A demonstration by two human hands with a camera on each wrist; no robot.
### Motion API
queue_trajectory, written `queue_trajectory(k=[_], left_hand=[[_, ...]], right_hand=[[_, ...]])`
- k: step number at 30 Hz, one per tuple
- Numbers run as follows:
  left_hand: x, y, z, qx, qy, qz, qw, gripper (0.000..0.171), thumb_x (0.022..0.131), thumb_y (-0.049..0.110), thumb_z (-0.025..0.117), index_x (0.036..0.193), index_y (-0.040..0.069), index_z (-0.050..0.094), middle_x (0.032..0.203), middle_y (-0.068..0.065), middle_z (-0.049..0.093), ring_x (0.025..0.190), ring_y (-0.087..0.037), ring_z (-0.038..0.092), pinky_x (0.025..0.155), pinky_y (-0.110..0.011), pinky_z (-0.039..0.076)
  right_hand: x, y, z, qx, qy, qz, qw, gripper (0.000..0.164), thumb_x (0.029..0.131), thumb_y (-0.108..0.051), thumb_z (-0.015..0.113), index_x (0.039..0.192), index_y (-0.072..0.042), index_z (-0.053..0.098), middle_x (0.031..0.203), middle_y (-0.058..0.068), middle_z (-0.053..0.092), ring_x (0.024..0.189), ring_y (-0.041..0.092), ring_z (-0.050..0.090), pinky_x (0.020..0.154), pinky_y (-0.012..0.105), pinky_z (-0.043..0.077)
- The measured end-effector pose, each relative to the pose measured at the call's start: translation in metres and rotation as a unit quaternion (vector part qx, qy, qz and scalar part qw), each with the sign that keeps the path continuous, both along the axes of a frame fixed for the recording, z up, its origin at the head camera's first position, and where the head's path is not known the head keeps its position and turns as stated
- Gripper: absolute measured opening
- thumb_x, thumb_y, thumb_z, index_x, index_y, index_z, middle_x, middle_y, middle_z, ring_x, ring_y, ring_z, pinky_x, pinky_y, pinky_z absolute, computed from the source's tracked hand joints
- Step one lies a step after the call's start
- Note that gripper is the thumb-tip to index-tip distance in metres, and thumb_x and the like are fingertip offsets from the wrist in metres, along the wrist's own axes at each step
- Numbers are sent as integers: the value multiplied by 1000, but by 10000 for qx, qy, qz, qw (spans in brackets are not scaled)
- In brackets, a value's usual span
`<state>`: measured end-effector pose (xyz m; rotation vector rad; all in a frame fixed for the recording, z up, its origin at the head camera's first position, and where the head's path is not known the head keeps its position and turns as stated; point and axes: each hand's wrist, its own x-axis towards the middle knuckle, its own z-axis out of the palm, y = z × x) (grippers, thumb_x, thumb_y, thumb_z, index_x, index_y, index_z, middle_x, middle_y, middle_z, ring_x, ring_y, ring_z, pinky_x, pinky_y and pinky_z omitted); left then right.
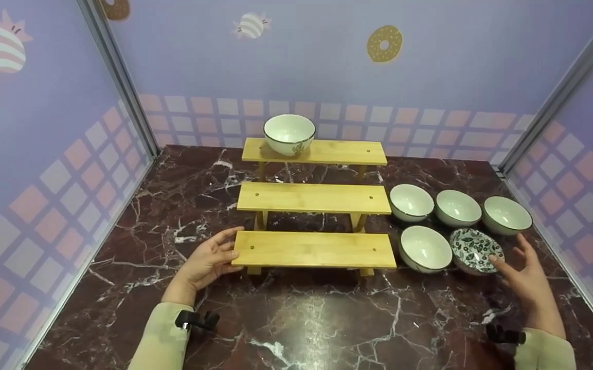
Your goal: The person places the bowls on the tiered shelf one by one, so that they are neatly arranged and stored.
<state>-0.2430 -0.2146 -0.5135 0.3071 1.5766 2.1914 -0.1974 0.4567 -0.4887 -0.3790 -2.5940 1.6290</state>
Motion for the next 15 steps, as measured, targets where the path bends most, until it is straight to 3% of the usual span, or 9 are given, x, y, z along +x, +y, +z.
queue_trajectory(k=[2,4,7,15], left_hand=[[0,0,0,0,19,-13,10000,71,101,-4,57,162,2,21,128,-3,67,97,-18,75,82,-30,65],[0,1,0,15,27,-13,10000,72,101,-4,57,162,1,20,128,-3,66,96,-18,75,82,-29,65],[0,0,1,22,42,-19,10000,72,101,-4,57,162,1,19,128,-2,66,96,-18,74,81,-29,65],[0,1,0,41,25,-8,10000,71,101,-4,58,162,1,21,128,-3,66,98,-18,74,81,-29,66]], right_hand=[[0,4,-4,-355,-197,217,9989,99,103,-26,63,165,-18,-14,167,35,-9,139,44,45,75,16,58],[-1,7,-7,-740,-299,375,9961,100,103,-24,63,165,-21,-16,167,34,-13,120,19,60,78,19,60],[-1,9,-11,-1101,-380,564,9916,103,103,-22,64,164,-24,-19,165,34,-19,92,-12,56,81,20,61],[1,14,-22,-2244,-268,986,9691,101,104,-11,59,163,-29,-22,161,6,-42,92,2,72,84,21,62]])
